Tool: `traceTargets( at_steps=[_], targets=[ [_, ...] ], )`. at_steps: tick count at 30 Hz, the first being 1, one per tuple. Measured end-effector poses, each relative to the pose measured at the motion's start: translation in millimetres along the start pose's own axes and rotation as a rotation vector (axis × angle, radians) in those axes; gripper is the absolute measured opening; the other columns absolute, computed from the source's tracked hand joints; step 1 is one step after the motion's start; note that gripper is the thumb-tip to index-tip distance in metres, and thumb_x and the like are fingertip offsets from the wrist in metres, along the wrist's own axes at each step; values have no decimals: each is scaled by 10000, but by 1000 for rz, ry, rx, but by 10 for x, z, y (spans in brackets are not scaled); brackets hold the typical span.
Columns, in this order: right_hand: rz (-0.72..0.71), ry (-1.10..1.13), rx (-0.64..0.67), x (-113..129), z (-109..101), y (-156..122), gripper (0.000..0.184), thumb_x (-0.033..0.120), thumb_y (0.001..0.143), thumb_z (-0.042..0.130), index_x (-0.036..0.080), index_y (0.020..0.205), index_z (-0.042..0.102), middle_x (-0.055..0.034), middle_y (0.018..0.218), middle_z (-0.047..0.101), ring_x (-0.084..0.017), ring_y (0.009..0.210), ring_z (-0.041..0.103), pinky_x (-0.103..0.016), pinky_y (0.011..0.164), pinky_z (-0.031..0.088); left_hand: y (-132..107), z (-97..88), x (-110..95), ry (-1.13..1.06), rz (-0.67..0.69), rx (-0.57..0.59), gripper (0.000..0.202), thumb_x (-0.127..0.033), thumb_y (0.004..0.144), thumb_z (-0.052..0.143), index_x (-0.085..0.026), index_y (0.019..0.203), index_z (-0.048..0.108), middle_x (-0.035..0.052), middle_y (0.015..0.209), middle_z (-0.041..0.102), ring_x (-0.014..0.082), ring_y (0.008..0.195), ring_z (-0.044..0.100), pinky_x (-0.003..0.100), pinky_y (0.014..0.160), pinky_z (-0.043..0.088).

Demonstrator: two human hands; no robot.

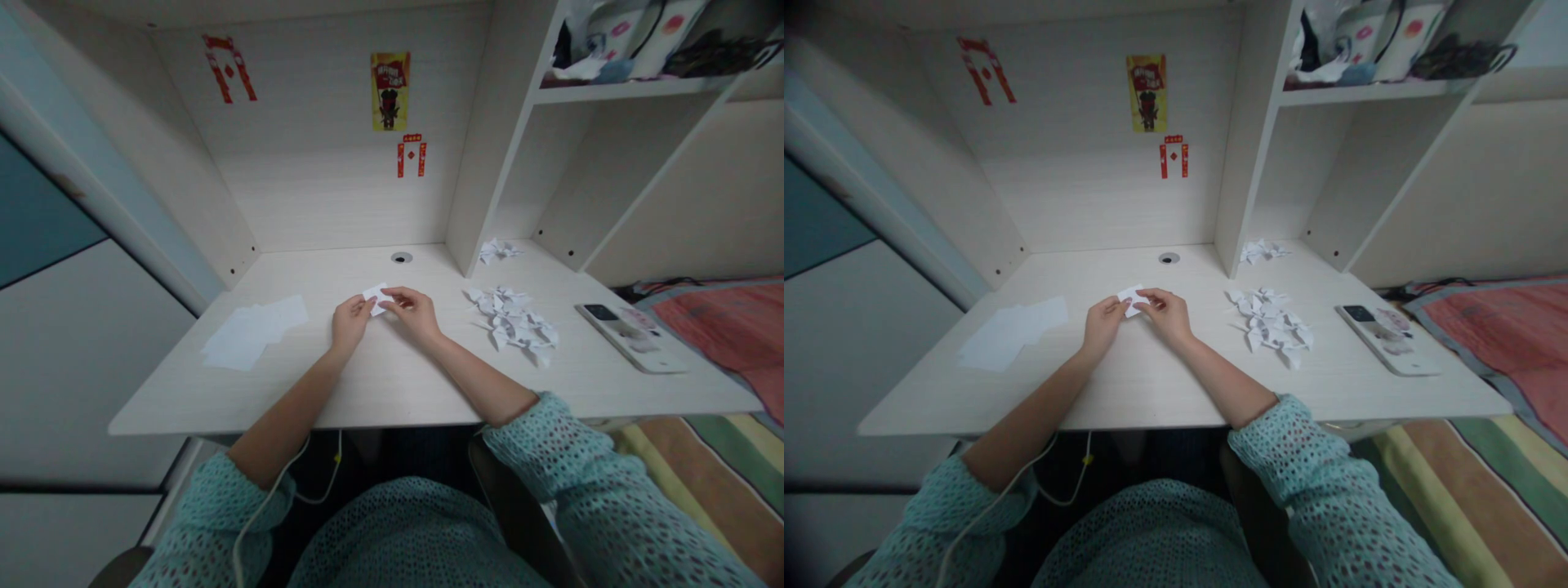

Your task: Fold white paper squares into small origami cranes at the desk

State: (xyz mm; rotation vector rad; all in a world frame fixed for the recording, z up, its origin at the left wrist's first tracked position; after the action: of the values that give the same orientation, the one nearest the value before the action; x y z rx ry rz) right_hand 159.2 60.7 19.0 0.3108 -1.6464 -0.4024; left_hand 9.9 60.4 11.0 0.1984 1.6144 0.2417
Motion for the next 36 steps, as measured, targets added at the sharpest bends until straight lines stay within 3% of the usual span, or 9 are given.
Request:
traceTargets(
  at_steps=[6,11,17,25,36],
  targets=[
    [173,181,37,-211,61,11,324,415,554,780,175,747,680,-36,664,680,-141,592,587,-251,570,421,-1,-13,-66,29,8,-22,282,-427,702,650,-154,770,673,42,791,678,163,768,606,254,719,443],
    [212,174,21,-229,53,6,335,444,542,778,161,681,664,-12,563,637,-101,483,513,-225,479,342,-10,-24,78,-82,-218,11,360,-484,672,673,-147,797,694,66,868,684,167,817,599,238,692,445],
    [241,192,-8,-216,1,28,377,471,521,774,152,697,675,-45,613,672,-130,537,569,-235,506,392,-12,-16,198,-251,-388,89,400,-449,630,733,-167,912,700,87,1036,672,156,879,614,257,784,459],
    [286,238,-13,-191,9,8,362,446,497,788,153,678,679,-56,644,691,-142,565,593,-250,534,421,21,-54,174,-195,-336,31,387,-412,607,755,-153,890,705,100,1004,685,172,879,625,267,767,481],
    [314,251,-22,-200,6,13,329,425,496,785,160,667,690,-39,634,680,-123,564,565,-256,562,427,55,-69,91,-132,-232,39,397,-413,577,773,-152,872,728,94,931,710,187,825,639,293,746,490]
  ],
)
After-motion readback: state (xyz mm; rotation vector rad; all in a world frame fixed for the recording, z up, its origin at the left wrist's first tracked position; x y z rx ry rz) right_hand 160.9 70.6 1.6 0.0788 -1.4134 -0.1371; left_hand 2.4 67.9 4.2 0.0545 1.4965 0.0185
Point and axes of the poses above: each hand's wrist, its own y-axis towards the middle knuckle, its own z-axis out of the palm, x = y × z, the point moved 7 cm from there along y, towards the middle knuckle
